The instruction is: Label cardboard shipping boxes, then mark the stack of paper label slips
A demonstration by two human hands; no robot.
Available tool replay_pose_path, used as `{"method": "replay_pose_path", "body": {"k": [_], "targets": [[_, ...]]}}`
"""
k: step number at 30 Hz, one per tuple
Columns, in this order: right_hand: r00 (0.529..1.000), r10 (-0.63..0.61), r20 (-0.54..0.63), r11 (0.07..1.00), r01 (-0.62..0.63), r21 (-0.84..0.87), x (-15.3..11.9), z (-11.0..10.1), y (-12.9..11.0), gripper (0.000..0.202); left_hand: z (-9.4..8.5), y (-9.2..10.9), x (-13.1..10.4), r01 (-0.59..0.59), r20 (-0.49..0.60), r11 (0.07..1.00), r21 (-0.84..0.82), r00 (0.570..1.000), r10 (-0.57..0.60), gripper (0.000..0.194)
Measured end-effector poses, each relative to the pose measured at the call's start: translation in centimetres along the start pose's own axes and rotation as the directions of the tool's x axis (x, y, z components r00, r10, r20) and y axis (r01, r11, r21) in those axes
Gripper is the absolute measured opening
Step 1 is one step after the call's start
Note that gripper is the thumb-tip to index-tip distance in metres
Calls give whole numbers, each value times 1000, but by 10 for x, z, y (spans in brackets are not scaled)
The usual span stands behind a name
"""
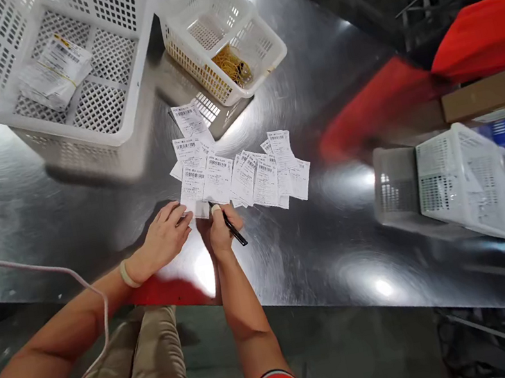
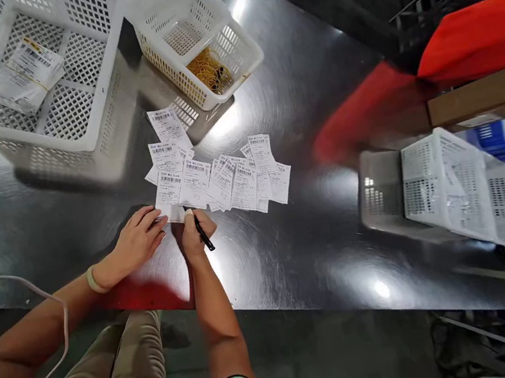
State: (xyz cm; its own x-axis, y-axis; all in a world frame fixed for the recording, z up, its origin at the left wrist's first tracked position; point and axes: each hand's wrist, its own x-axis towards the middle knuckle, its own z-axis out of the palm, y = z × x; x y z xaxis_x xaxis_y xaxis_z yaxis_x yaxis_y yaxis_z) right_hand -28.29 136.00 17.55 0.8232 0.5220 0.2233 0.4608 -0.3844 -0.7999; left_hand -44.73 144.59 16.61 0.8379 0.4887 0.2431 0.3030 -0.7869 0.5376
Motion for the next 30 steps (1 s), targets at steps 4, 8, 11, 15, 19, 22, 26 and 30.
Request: {"method": "replay_pose_path", "body": {"k": [4, 8, 11, 15, 19, 22, 26, 30], "targets": [[995, -52, 88, 998, 55, -28, -3, -1, -3, 44, 0, -1, -1, -26, -20, 998, 59, 999, 27, 32], [979, -107, 173, 992, 117, -44, -6, 5, -5, 49, 0, 1, -2, 0, -18, 999, 55, 1000, 1, 34], [976, -134, 173, 989, 142, -35, -5, 9, -6, 49, 0, 3, -1, 28, -6, 1000, 14, 1000, -28, 35], [971, -129, 202, 990, 138, -29, -4, 11, -7, 49, 0, 4, -1, 51, 7, 998, -29, 999, -51, 36], [975, -124, 185, 989, 136, -54, -4, 12, -9, 50, 0, 3, -1, 53, 9, 998, -37, 999, -53, 37], [976, -130, 172, 988, 141, -57, -4, 12, -9, 49, 0, 4, -1, 51, 2, 998, -26, 999, -51, 36], [976, -126, 175, 990, 136, -47, -4, 9, -8, 51, 0, 7, -2, 65, -15, 998, -7, 998, -65, 33], [972, -174, 157, 982, 184, -52, -5, 7, -9, 49, 0, 8, -3, 69, -34, 998, -4, 997, -69, 32]]}}
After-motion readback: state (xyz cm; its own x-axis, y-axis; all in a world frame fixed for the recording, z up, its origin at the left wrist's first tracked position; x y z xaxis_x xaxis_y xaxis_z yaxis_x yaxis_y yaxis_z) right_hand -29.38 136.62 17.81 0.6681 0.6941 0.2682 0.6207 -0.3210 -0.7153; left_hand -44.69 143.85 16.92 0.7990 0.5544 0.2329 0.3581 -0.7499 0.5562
